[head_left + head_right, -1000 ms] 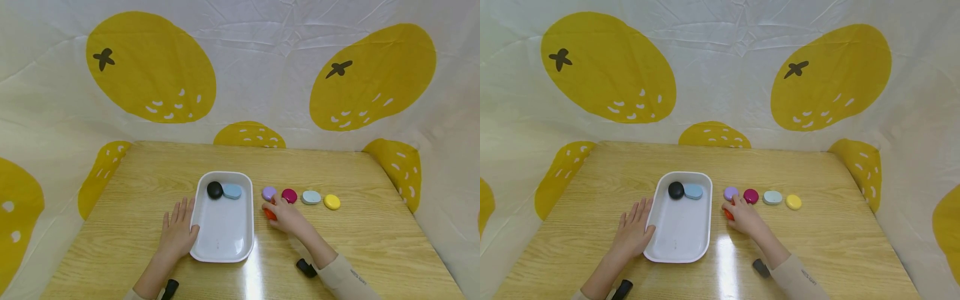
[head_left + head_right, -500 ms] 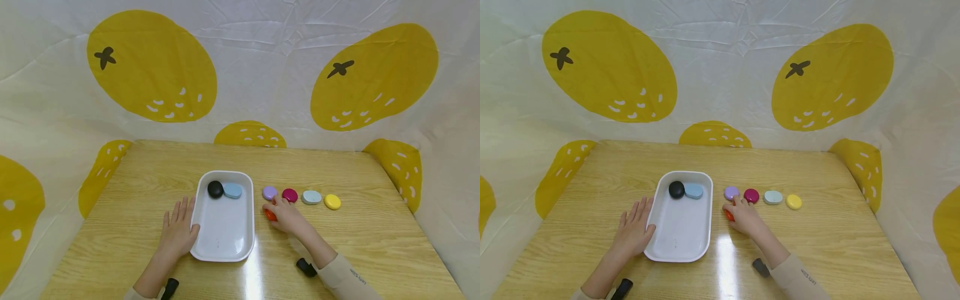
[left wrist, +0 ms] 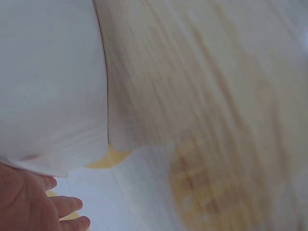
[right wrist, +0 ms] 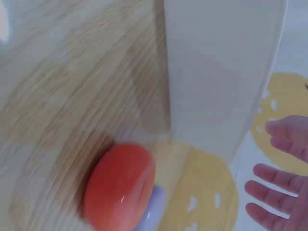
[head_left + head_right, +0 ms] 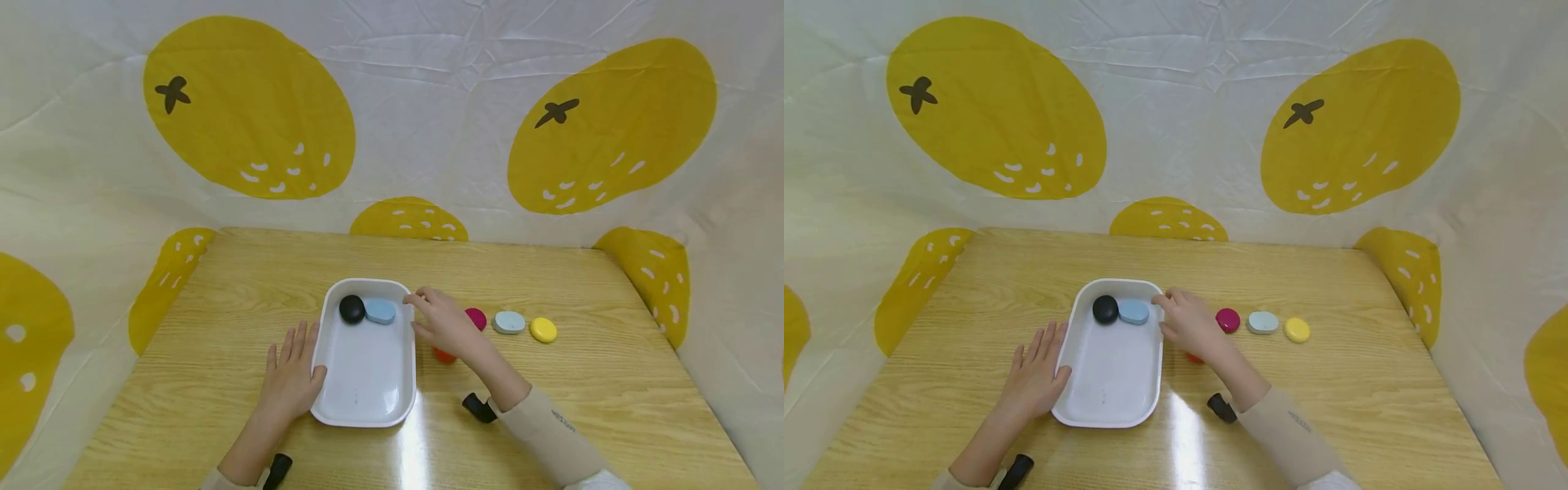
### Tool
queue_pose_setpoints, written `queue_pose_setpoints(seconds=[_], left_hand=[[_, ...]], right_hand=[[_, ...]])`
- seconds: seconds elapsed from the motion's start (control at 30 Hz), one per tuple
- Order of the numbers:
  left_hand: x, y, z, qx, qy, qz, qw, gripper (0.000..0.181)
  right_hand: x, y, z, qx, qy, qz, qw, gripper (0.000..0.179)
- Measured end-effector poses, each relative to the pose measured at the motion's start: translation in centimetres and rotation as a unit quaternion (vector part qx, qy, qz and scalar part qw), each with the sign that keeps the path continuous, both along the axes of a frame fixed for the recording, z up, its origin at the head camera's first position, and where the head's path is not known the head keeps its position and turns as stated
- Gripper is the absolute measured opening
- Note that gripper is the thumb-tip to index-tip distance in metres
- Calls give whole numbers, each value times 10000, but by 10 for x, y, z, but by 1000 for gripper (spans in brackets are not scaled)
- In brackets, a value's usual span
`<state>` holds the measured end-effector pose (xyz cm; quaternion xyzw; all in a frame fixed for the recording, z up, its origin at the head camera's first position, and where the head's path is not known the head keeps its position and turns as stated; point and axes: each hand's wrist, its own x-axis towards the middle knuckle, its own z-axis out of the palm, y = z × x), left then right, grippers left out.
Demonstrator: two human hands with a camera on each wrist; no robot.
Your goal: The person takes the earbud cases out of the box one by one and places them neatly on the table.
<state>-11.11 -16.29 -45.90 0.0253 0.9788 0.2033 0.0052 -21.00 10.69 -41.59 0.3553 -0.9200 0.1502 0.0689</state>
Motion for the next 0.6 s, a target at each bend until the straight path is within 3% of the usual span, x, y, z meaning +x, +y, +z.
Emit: queue_pose_setpoints(seconds=[0.3,0.6], left_hand=[[0,0,0,21,-57,-8,10000,67],[0,0,-2,13,-27,-7,10000,68]], right_hand=[[-10,-45,-13,568,109,437,9974,40],[-17,-68,-31,1294,31,89,9916,47]])
